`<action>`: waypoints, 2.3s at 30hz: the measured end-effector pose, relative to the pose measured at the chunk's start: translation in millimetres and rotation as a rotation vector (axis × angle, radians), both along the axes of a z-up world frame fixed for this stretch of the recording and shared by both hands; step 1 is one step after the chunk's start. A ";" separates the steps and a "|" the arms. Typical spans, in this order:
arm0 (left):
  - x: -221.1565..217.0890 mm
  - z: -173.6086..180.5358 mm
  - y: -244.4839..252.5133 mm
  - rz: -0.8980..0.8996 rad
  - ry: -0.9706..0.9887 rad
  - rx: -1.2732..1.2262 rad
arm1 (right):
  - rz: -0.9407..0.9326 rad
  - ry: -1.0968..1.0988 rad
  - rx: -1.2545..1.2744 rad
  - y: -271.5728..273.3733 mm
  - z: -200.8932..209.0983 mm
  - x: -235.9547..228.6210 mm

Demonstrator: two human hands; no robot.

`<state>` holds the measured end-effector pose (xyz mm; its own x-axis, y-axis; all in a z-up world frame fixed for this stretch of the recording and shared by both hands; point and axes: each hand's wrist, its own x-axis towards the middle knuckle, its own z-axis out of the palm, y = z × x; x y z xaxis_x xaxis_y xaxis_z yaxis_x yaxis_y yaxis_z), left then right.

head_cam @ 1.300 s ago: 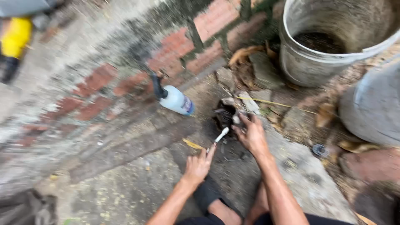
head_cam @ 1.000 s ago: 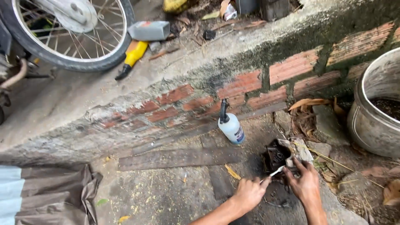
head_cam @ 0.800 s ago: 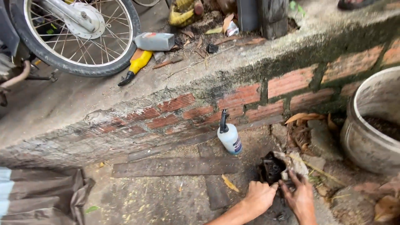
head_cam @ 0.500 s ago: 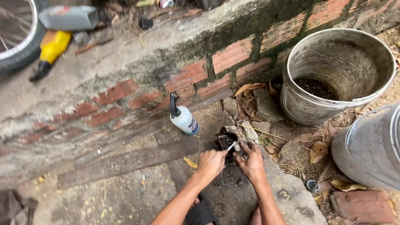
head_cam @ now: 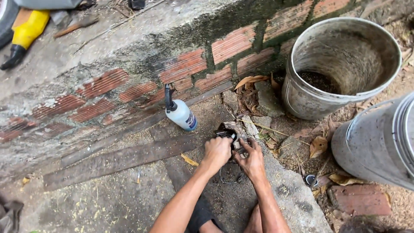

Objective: Cleaning a small engine component, likely a carburetor, using a toothbrush and a spray bottle with cleaning fluid.

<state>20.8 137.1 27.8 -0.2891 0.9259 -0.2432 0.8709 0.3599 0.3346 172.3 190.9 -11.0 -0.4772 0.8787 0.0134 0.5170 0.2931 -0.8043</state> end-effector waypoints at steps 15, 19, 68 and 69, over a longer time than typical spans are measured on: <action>0.3 56.1 -22.7 0.085 0.096 -0.090 | -0.017 0.076 -0.088 -1.3 -16.7 -1.8; 13.1 59.6 -21.4 0.169 0.076 -0.067 | 0.014 0.069 0.005 -2.3 8.7 0.4; -76.1 -52.8 -60.6 0.073 0.287 -0.362 | -0.151 0.612 -0.674 13.9 -5.1 -0.4; -86.2 -69.0 -50.1 0.037 0.218 -0.420 | 0.075 0.102 -0.194 8.6 4.4 4.9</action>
